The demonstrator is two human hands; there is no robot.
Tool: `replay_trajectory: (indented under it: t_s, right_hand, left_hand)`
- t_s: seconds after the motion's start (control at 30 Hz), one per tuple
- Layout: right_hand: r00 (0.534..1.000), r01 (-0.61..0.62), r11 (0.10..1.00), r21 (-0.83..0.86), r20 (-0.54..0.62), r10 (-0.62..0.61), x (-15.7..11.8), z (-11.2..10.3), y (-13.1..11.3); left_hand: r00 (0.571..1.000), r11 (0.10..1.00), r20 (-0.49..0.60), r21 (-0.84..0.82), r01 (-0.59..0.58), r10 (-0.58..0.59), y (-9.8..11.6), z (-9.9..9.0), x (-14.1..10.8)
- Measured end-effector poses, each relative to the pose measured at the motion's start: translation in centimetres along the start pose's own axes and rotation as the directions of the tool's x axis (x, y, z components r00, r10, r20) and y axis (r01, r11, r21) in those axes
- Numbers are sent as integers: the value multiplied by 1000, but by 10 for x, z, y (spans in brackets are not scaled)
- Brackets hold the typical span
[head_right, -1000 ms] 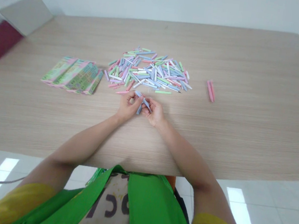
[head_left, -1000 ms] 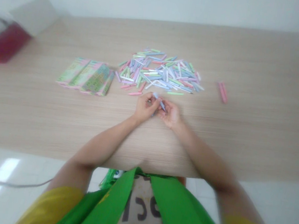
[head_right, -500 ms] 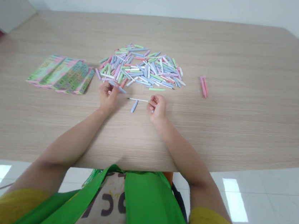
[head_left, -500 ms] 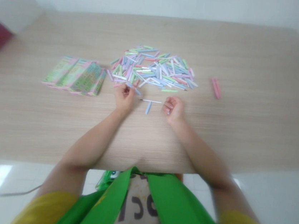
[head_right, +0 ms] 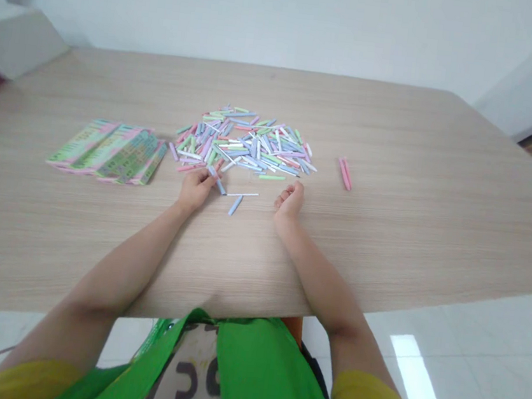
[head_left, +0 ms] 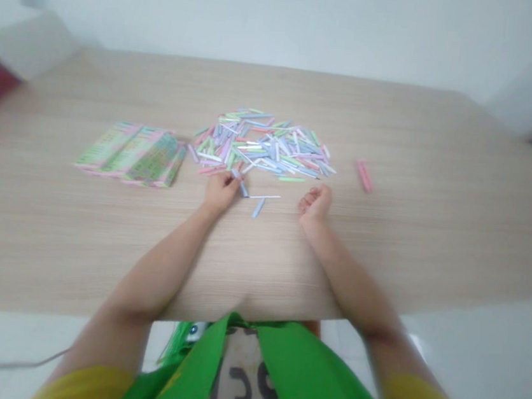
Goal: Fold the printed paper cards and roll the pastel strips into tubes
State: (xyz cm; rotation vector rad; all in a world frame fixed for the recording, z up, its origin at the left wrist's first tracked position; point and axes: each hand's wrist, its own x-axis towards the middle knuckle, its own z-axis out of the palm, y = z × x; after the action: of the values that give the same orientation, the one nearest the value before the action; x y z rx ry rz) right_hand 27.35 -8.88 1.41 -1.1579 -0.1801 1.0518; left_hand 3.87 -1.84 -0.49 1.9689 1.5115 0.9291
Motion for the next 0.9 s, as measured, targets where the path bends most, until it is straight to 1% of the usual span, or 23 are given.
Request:
replay_trajectory:
  t_s: [0.1, 0.2, 0.3, 0.37, 0.4, 0.53, 0.6, 0.67, 0.73, 0.83, 0.9]
  right_hand:
    - [993, 72, 997, 41, -99, -67, 9, 2, 1]
    - [975, 182, 983, 32, -138, -176, 14, 4, 10]
    - [943, 296, 955, 3, -163, -291, 14, 4, 21]
    - [924, 350, 936, -42, -148, -353, 13, 3, 26]
    - [914, 381, 921, -77, -122, -388, 12, 2, 29]
    - [883, 464, 864, -195, 24, -469, 9, 0, 34]
    - [846, 532, 807, -257, 118, -520, 11, -3, 36]
    - [789, 613, 717, -332, 221, -573, 12, -7, 37]
    - [737, 673, 614, -414, 298, -607, 14, -13, 36]
    - [674, 715, 467, -521, 332, -661, 12, -19, 33]
    - [626, 734, 383, -560, 341, -701, 9, -22, 31]
  left_hand:
    - [1000, 988, 9, 150, -24, 23, 4, 2, -3]
    - [998, 955, 42, 293, -54, 44, 9, 3, -7]
    - [998, 935, 28, 351, -59, 53, 14, 5, -10]
    - [998, 930, 32, 361, -61, 53, 17, 5, -12]
    - [998, 927, 42, 370, -68, 56, 19, 6, -13]
    - [992, 901, 77, 416, -126, 103, 22, 6, -15]
    - [988, 895, 87, 419, -156, 132, 21, 6, -15]
    - [985, 890, 96, 422, -171, 143, 21, 5, -16]
    - [985, 889, 105, 426, -167, 135, 20, 4, -16]
    - [987, 911, 109, 384, -150, 117, 20, 3, -16]
    - [989, 927, 87, 347, -145, 122, 20, 3, -16]
